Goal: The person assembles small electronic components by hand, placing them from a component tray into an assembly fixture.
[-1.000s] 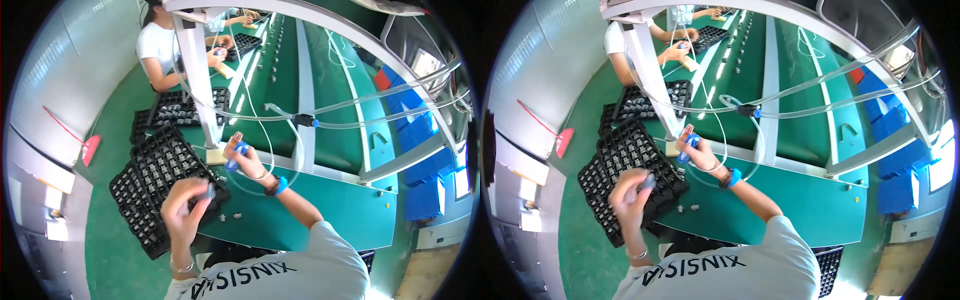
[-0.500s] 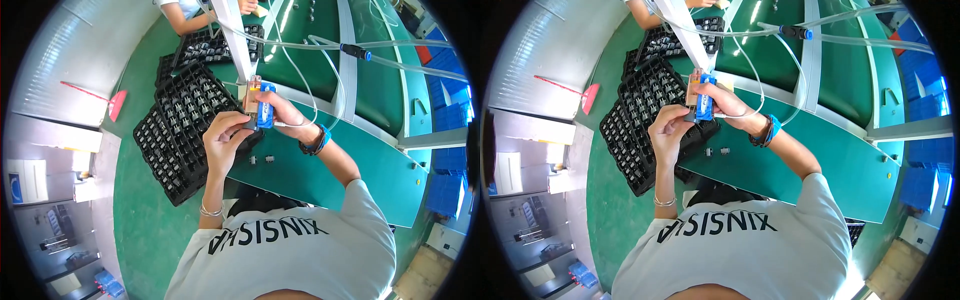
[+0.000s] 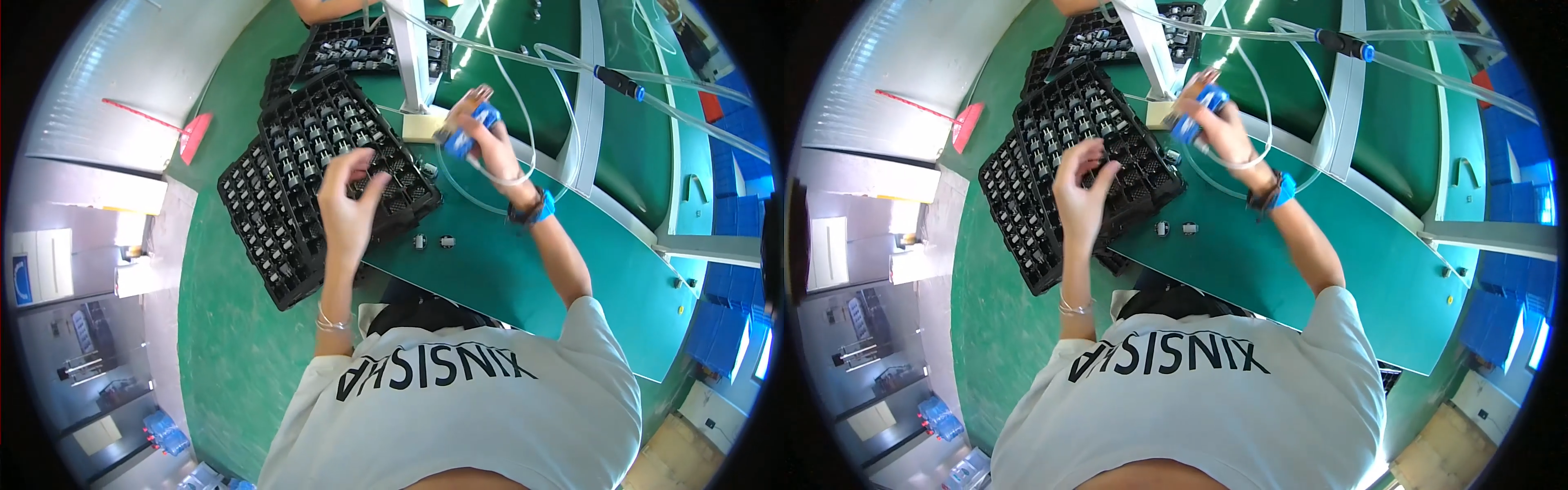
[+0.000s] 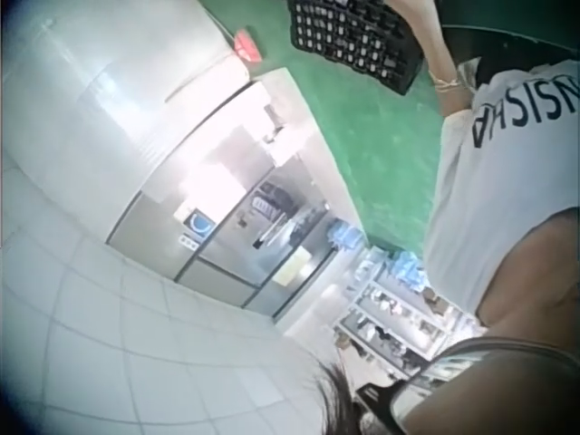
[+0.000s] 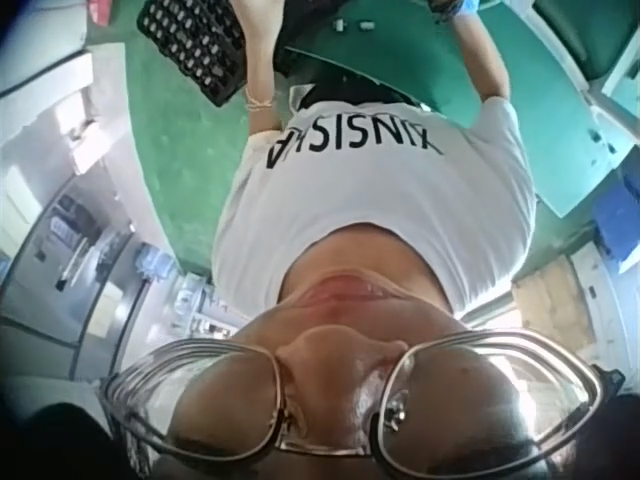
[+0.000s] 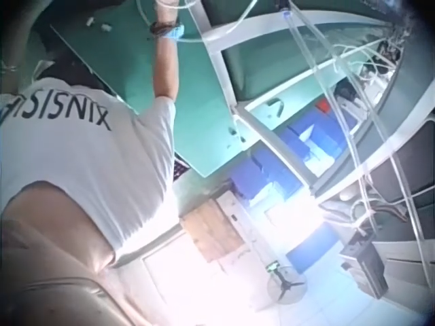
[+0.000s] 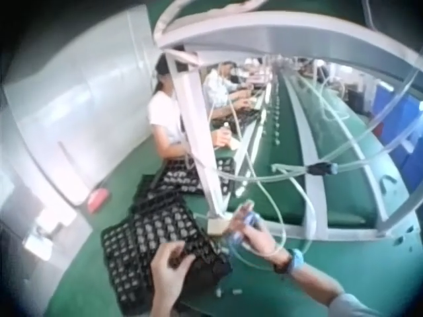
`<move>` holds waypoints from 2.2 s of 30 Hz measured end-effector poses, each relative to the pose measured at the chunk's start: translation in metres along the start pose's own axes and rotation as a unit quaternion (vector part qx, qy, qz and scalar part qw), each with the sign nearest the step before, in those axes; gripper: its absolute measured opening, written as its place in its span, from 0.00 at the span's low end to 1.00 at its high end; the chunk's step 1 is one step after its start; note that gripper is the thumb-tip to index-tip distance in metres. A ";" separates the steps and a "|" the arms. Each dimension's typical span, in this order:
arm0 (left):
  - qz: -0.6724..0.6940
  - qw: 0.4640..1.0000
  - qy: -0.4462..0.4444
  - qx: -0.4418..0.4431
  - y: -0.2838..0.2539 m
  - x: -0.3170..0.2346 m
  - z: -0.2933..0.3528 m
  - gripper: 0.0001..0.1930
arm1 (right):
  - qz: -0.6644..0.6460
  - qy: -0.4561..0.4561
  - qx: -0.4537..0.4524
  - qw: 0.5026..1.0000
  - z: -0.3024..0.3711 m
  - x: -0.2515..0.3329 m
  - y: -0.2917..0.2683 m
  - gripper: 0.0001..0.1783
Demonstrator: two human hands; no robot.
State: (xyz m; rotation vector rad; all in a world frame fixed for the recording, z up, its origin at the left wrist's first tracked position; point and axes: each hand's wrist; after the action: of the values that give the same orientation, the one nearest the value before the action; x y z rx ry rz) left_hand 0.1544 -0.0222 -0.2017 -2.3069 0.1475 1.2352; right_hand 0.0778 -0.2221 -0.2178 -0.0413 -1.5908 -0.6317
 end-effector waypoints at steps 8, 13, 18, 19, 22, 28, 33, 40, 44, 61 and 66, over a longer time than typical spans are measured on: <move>-0.274 0.956 0.052 0.090 -0.002 0.065 -0.040 0.12 | 0.439 -0.178 -0.045 0.879 -0.040 -0.044 -0.041 0.17; -0.295 0.945 0.068 0.123 0.012 0.086 -0.048 0.10 | 0.484 -0.200 -0.027 0.852 -0.040 -0.046 -0.032 0.20; -0.235 0.967 0.021 0.096 0.017 0.093 -0.049 0.08 | 0.487 -0.188 -0.010 0.853 -0.041 -0.046 -0.037 0.28; -0.223 0.972 0.025 0.075 0.017 0.096 -0.048 0.08 | 0.471 -0.207 0.000 0.857 -0.041 -0.044 -0.036 0.30; -0.042 0.993 -0.083 0.077 0.010 0.088 -0.052 0.06 | 0.458 -0.231 0.011 0.858 -0.043 -0.042 -0.039 0.35; 0.419 0.875 -0.223 0.097 -0.011 0.039 -0.033 0.09 | 0.493 -0.180 -0.025 0.851 -0.048 -0.044 -0.031 0.29; 0.520 0.811 -0.153 0.218 -0.015 -0.014 0.001 0.15 | 0.349 -0.196 -0.132 0.907 -0.079 -0.046 -0.066 0.18; 0.516 0.723 0.041 0.457 -0.032 -0.160 0.004 0.09 | 0.574 -0.122 -0.343 0.734 -0.121 -0.031 -0.176 0.21; 0.544 0.721 0.078 0.422 -0.041 -0.202 0.000 0.05 | 0.582 -0.128 -0.339 0.728 -0.125 -0.017 -0.180 0.24; 0.375 0.919 -0.010 0.119 0.003 -0.063 0.004 0.14 | -0.155 0.024 0.046 0.987 -0.037 -0.006 -0.053 0.15; 0.369 0.922 -0.046 0.106 0.007 -0.026 0.019 0.14 | -0.150 0.187 0.128 0.962 0.023 0.009 0.017 0.21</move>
State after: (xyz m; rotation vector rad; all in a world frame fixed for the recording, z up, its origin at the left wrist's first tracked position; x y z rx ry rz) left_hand 0.1223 -0.0226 -0.1921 -2.0437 1.1440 1.5640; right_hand 0.0622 -0.2008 -0.2027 0.4942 -1.3053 -0.6199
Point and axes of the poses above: each hand's wrist, its own z-axis away from the middle knuckle, its own y-axis out of the palm, x = y × z, and after that the axes turned 3 degrees about y, right-handed
